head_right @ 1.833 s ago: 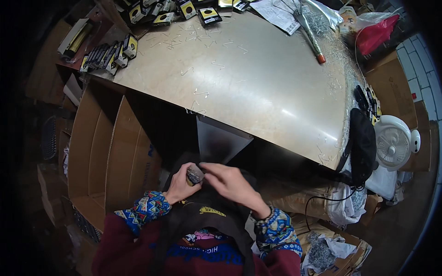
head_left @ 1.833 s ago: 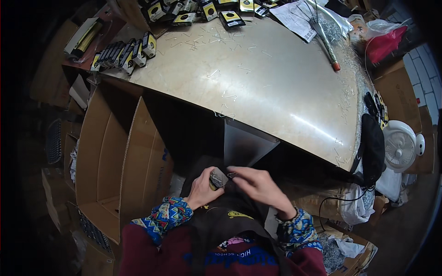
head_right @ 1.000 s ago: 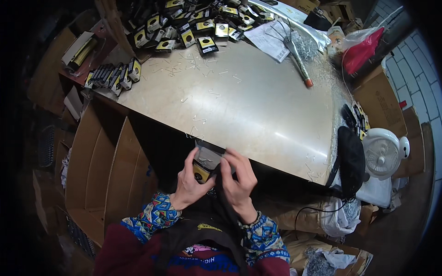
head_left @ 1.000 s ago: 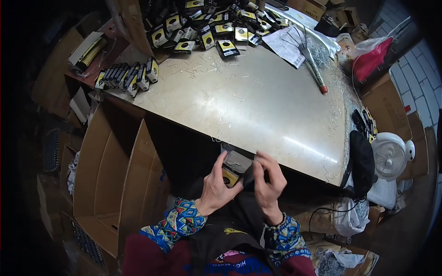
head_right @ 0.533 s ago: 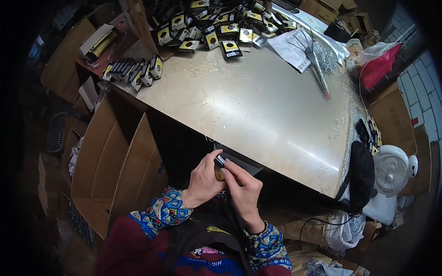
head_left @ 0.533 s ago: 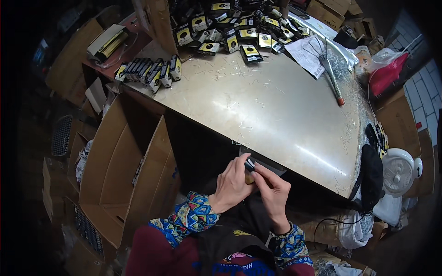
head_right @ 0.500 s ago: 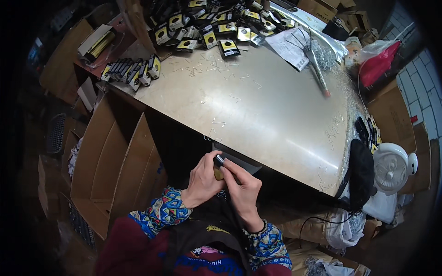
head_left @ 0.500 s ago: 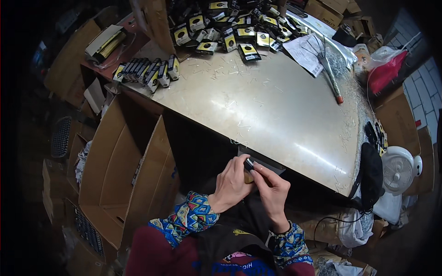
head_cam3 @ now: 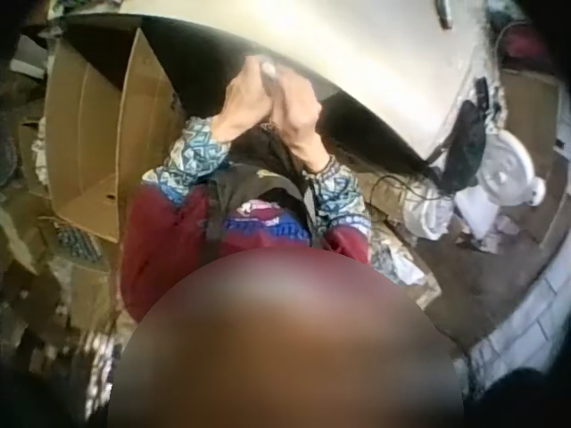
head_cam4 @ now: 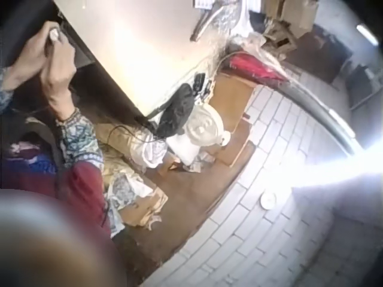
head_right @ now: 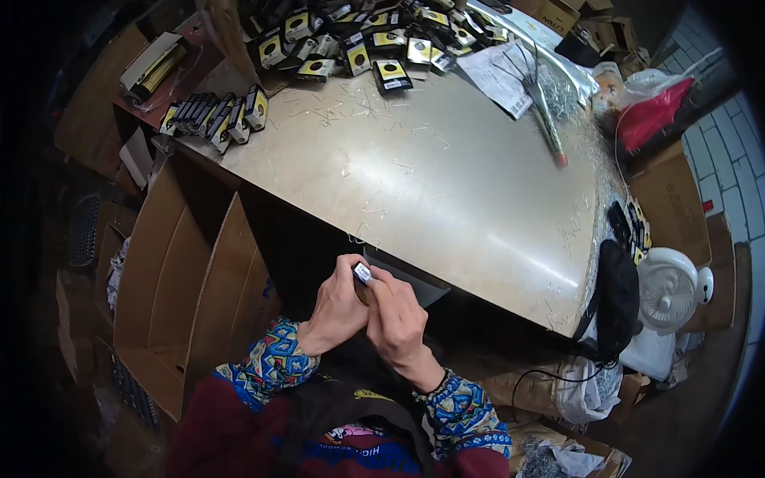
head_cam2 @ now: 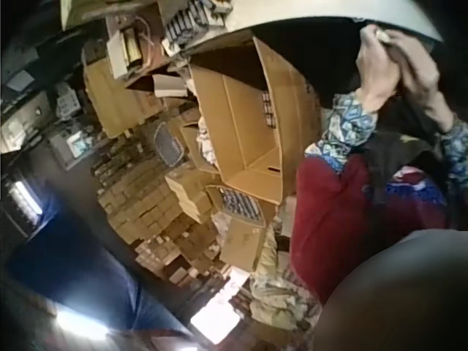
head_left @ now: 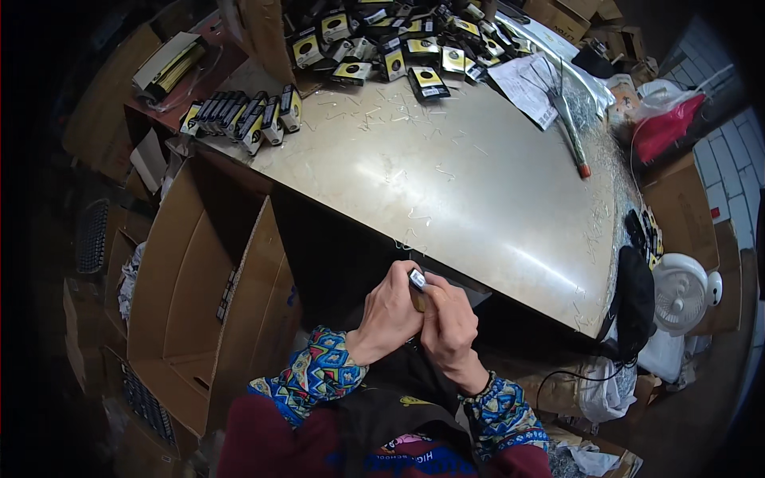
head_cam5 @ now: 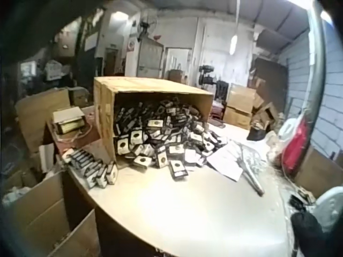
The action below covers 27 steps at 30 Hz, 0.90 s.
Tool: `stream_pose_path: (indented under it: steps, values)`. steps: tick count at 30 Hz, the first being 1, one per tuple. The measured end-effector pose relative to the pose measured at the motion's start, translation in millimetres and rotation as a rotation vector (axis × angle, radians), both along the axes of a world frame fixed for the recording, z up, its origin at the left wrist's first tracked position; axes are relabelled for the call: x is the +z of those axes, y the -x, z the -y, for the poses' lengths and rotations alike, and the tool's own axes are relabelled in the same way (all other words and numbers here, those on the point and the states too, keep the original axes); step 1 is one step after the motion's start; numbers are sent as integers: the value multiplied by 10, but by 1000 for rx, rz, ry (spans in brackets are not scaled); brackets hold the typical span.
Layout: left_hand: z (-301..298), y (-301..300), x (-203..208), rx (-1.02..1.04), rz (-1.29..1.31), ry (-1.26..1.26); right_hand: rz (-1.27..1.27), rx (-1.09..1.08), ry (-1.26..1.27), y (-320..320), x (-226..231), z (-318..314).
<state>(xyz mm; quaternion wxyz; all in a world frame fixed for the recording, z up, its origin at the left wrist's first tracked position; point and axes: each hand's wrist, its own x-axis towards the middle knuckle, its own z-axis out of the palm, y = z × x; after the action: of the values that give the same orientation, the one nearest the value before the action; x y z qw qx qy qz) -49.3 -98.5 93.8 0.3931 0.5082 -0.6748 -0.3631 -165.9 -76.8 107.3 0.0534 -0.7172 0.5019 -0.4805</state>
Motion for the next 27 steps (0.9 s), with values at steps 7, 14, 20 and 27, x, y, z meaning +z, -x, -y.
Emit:
stream_pose_path:
  steps: [7, 14, 20, 27]
  values:
    - [1052, -461, 255, 58, 58, 294, 222, 32, -114, -53, 233, 956]
    - [1894, -1097, -37, 531, 535, 708, 639, 410, -481, -1305, 106, 2944]
    - [2011, -1278, -35, 751, 698, 531, 528, 545, -865, -1495, -84, 3209]
    - [1936, -1201, 61, 717, 642, 639, -584, 160, -142, -233, -147, 3089]
